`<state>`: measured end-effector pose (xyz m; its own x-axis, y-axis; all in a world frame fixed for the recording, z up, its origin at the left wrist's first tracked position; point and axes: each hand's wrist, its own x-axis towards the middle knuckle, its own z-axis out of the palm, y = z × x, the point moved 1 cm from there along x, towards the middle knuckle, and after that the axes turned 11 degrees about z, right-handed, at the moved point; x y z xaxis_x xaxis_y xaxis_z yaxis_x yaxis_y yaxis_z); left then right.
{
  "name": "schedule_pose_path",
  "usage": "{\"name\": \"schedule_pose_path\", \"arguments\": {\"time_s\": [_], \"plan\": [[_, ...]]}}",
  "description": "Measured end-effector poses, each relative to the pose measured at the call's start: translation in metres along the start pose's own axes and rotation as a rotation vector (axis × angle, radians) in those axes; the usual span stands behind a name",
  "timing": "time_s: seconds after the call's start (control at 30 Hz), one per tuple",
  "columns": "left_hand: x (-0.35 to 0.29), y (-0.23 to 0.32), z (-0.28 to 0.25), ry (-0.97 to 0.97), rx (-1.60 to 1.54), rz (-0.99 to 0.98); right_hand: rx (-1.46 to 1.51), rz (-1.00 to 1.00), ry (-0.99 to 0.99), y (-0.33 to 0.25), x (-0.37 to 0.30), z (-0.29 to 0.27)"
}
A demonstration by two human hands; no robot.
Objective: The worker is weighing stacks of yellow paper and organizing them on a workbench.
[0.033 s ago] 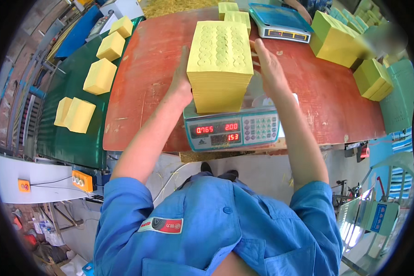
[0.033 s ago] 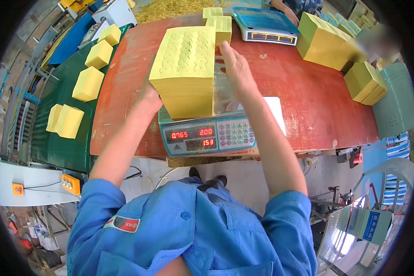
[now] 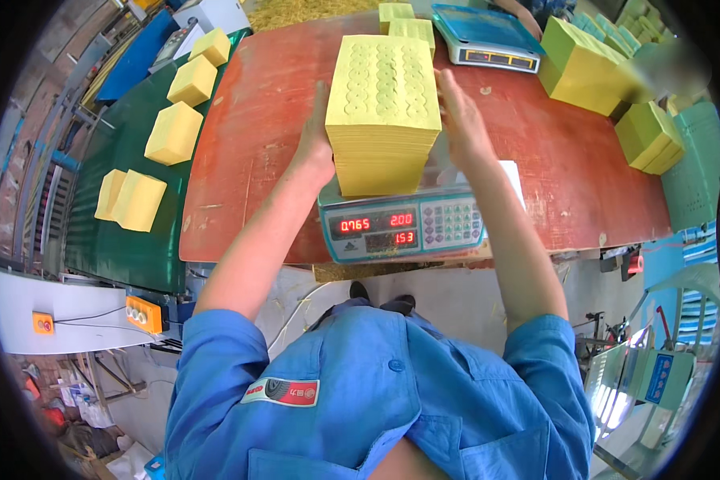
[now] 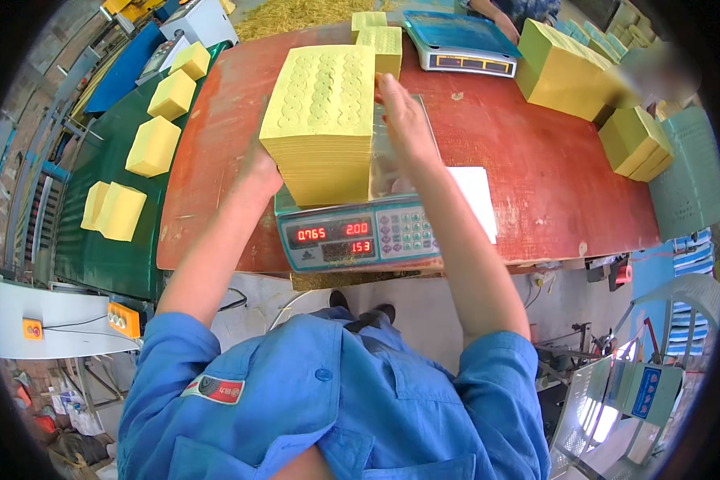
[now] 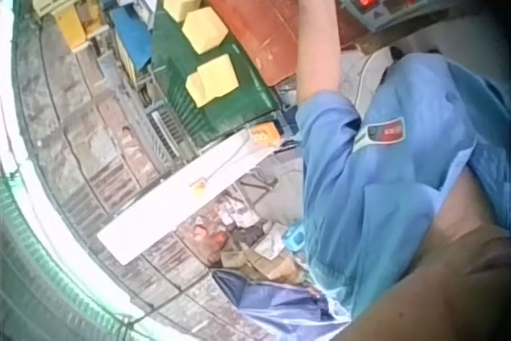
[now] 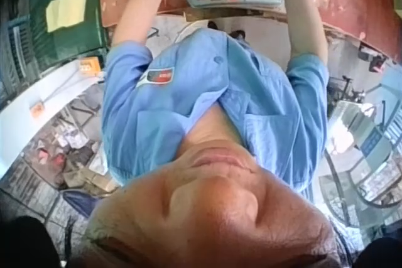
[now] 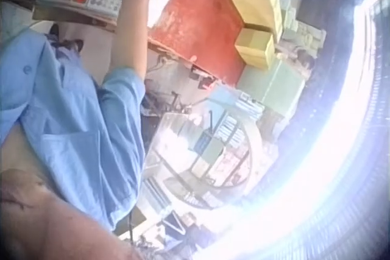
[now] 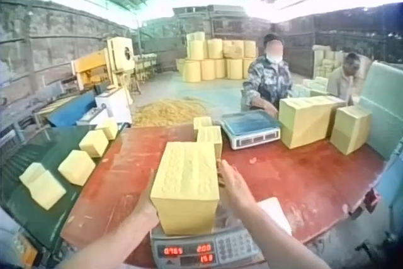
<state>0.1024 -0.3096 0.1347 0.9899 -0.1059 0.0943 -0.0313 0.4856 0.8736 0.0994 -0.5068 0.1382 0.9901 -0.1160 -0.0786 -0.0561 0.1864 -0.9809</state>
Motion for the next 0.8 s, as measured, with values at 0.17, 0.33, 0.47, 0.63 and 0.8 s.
{"name": "schedule_pose_path", "arguments": {"time_s": [0.17, 0.33, 0.47, 0.63, 0.8], "plan": [[0.001, -0.011, -0.002, -0.068, 0.010, 0.051, 0.233, 0.058, -0.109, 0.034, -0.008, 0.020], [0.003, -0.013, -0.014, 0.034, -0.058, -0.007, 0.206, -0.016, -0.133, 0.024, -0.011, 0.013], [0.036, 0.002, -0.079, 0.076, 0.283, 0.019, -0.121, -0.282, 0.228, 0.010, -0.035, -0.067], [0.165, 0.011, -0.181, -0.024, 0.978, 0.165, -0.124, -0.125, 0.918, 0.084, -0.107, -0.177], [0.319, -0.031, -0.167, -0.425, 1.618, 0.419, -0.440, -0.050, 1.099, 0.180, -0.159, -0.198]]}}
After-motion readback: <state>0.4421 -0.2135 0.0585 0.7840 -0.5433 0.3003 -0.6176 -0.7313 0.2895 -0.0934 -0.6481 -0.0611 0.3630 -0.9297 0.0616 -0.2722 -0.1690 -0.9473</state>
